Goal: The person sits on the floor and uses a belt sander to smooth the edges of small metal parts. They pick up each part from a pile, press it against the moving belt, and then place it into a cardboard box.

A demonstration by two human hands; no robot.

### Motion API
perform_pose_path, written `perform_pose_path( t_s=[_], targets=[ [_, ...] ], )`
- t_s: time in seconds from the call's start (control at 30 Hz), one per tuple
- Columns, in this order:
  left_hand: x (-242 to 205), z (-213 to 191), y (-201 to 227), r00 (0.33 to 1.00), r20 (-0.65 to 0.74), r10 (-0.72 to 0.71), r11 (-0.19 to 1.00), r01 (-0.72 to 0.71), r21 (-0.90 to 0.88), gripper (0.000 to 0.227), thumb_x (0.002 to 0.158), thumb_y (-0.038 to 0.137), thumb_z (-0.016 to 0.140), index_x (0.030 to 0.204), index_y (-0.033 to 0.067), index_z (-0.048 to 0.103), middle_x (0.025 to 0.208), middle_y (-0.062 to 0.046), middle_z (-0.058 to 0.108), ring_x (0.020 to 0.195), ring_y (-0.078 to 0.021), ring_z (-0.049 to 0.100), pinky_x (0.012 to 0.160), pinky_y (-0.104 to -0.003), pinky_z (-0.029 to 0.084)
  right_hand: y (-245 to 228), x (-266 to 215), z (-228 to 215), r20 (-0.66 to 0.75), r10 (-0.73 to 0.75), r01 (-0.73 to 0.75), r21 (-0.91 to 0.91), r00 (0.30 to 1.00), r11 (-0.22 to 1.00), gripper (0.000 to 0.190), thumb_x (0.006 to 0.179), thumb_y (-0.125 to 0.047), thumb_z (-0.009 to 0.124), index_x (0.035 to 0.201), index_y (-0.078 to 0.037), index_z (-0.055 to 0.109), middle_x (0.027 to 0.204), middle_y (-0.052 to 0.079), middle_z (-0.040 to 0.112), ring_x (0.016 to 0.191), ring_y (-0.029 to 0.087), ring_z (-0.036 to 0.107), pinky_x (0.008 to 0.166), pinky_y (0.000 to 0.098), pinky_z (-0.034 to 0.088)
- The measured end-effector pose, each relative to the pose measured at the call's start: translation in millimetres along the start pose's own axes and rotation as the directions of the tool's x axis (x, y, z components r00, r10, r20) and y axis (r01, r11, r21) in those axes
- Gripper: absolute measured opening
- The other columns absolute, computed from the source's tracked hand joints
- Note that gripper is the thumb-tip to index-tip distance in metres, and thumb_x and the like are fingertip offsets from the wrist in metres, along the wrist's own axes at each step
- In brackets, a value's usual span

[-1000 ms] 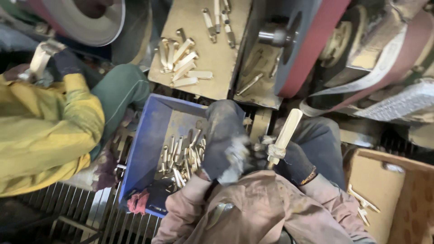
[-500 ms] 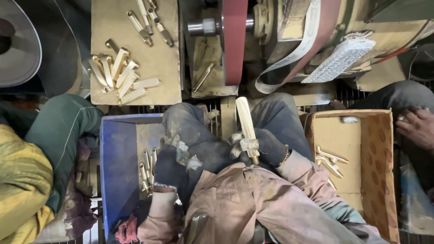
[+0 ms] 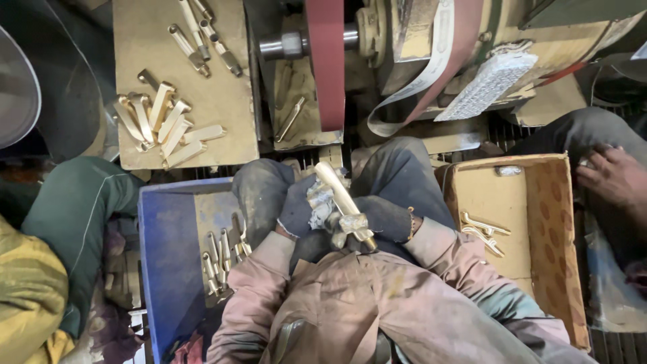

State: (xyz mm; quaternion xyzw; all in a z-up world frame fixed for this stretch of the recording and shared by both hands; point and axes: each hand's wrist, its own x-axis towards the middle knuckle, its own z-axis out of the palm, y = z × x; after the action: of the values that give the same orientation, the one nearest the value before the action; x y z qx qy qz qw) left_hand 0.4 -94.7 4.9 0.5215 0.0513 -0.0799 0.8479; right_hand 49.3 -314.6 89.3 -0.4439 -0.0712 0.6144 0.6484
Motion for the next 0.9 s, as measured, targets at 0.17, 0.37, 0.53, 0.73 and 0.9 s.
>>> perform_pose_path(
  t_s=[0.17, 0.37, 0.53, 0.73, 0.9],
  targets=[
    [10.9, -4.0, -4.3, 0.995, 0.036, -0.093, 0.959, 0.100, -0.265, 0.030, 0.094, -0.001, 0.065, 0.125, -0.0042, 0.062, 0.114, -0.011, 0.071, 0.099, -0.0202, 0.072, 0.083, -0.032, 0.060, -17.4, -26.4, -4.0, 0.145, -0.145, 0.160, -0.096, 0.979, 0.982, 0.072, 0.087, -0.029, 0.078, 0.144, 0.001, 0.046, 0.130, 0.017, 0.068, 0.098, 0.020, 0.071, 0.078, 0.0340, 0.060],
    [37.6, -8.9, -8.3, 0.970, 0.158, -0.186, 0.927, 0.226, -0.299, 0.030, 0.103, 0.003, 0.056, 0.131, -0.0055, 0.059, 0.121, -0.015, 0.069, 0.105, -0.0225, 0.071, 0.090, -0.033, 0.060, -19.7, -26.9, -6.9, 0.106, -0.186, 0.188, -0.003, 0.977, 0.982, 0.081, 0.085, -0.029, 0.081, 0.150, 0.006, 0.047, 0.135, 0.018, 0.067, 0.110, 0.020, 0.066, 0.093, 0.0366, 0.057],
    [66.4, -25.1, -6.1, 0.924, 0.190, -0.333, 0.851, 0.381, -0.361, 0.029, 0.103, 0.008, 0.052, 0.129, -0.0026, 0.060, 0.119, -0.013, 0.069, 0.105, -0.0222, 0.071, 0.090, -0.033, 0.059, -25.8, -12.5, -28.7, 0.087, -0.191, 0.201, -0.128, 0.978, 0.971, 0.086, 0.082, -0.034, 0.079, 0.150, 0.004, 0.044, 0.137, 0.014, 0.067, 0.110, 0.021, 0.065, 0.091, 0.0332, 0.055],
    [100.8, -49.0, -31.4, 0.909, 0.220, -0.353, 0.829, 0.413, -0.377, 0.028, 0.104, 0.011, 0.051, 0.127, -0.0009, 0.061, 0.118, -0.013, 0.070, 0.104, -0.0226, 0.070, 0.089, -0.034, 0.058, -18.3, 23.8, -61.8, 0.038, -0.221, 0.223, -0.055, 0.974, 0.973, 0.071, 0.088, -0.023, 0.080, 0.146, 0.008, 0.052, 0.123, 0.013, 0.070, 0.103, 0.015, 0.068, 0.087, 0.0289, 0.056],
    [124.1, -76.2, -73.6, 0.935, 0.192, -0.299, 0.816, 0.355, -0.457, 0.028, 0.104, 0.014, 0.050, 0.125, 0.0006, 0.062, 0.116, -0.012, 0.070, 0.103, -0.0230, 0.070, 0.089, -0.034, 0.058, -17.8, 46.9, -88.3, 0.025, -0.339, 0.317, -0.423, 0.940, 0.849, 0.043, 0.092, -0.011, 0.077, 0.129, 0.009, 0.067, 0.107, 0.012, 0.076, 0.091, 0.011, 0.070, 0.077, 0.0255, 0.058]
  ],
)
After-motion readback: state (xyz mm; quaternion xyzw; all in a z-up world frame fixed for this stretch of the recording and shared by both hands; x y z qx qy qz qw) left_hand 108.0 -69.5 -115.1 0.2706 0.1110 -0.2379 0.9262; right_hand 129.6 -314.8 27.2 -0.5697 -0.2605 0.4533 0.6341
